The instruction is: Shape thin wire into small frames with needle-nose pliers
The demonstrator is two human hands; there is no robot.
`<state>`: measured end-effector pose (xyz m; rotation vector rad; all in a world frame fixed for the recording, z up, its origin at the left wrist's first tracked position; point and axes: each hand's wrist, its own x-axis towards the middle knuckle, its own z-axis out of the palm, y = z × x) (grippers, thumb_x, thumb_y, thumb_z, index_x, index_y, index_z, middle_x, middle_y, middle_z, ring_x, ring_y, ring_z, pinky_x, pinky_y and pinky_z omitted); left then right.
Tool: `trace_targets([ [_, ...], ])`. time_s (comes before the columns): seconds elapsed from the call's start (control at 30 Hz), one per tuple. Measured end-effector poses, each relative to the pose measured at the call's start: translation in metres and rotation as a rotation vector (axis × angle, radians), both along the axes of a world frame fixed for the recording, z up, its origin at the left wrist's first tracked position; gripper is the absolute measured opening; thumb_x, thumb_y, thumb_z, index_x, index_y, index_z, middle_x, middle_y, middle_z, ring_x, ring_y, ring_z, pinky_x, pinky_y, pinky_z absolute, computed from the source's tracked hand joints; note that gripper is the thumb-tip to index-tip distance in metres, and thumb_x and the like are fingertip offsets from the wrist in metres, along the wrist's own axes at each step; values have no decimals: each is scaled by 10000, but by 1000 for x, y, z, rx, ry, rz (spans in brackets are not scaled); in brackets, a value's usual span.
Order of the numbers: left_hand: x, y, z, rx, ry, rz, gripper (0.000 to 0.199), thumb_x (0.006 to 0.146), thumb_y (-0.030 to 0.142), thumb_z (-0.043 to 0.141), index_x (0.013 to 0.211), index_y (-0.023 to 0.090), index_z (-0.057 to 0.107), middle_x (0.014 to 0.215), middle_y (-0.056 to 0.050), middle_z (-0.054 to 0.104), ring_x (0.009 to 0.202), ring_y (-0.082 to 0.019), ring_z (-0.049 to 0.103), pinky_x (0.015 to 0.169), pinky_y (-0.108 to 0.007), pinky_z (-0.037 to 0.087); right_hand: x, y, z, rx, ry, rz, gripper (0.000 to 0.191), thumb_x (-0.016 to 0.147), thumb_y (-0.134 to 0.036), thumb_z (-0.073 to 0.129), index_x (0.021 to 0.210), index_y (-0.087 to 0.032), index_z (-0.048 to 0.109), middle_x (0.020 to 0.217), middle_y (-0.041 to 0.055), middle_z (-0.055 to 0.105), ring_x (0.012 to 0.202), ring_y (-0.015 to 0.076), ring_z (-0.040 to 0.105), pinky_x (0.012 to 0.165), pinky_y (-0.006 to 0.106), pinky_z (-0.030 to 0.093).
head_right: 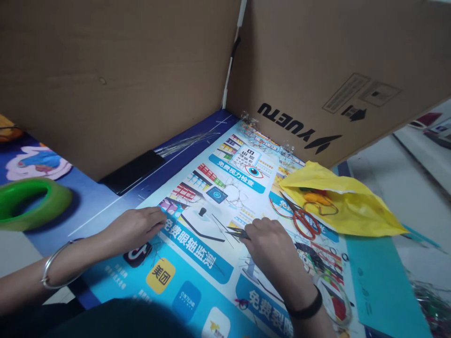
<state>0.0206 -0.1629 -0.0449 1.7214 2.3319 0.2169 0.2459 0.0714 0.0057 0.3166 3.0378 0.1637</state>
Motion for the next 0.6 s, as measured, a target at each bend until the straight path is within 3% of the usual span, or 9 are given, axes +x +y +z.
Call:
trace_targets([
  [0.2, -7, -1, 10, 62, -118, 76, 233, 865, 234, 364, 842, 203, 594, 829, -25, 621, 740, -151, 591, 633, -244, 393, 0, 0, 1, 6, 5, 10, 127, 814, -287, 570, 736, -192, 602, 717, 34, 583, 719, 195, 508, 663, 306, 304],
  [0.4, 7, 1, 7, -25, -63, 90, 187, 852, 252, 400, 872, 202, 580, 898, -39, 625, 793, -188, 596, 628, -265, 394, -1, -5, 5, -18, -3, 7, 115, 804, -279, 584, 731, -194, 611, 717, 32, 589, 716, 196, 521, 659, 307, 318],
  [0.6, 11, 1, 4, -3, -104, 75, 269, 878, 212, 329, 822, 173, 589, 843, -70, 619, 768, -203, 595, 629, -281, 391, 18, 9, 28, -39, 22, -42, 115, 811, -280, 572, 766, -188, 626, 749, 45, 612, 757, 199, 552, 687, 301, 358],
])
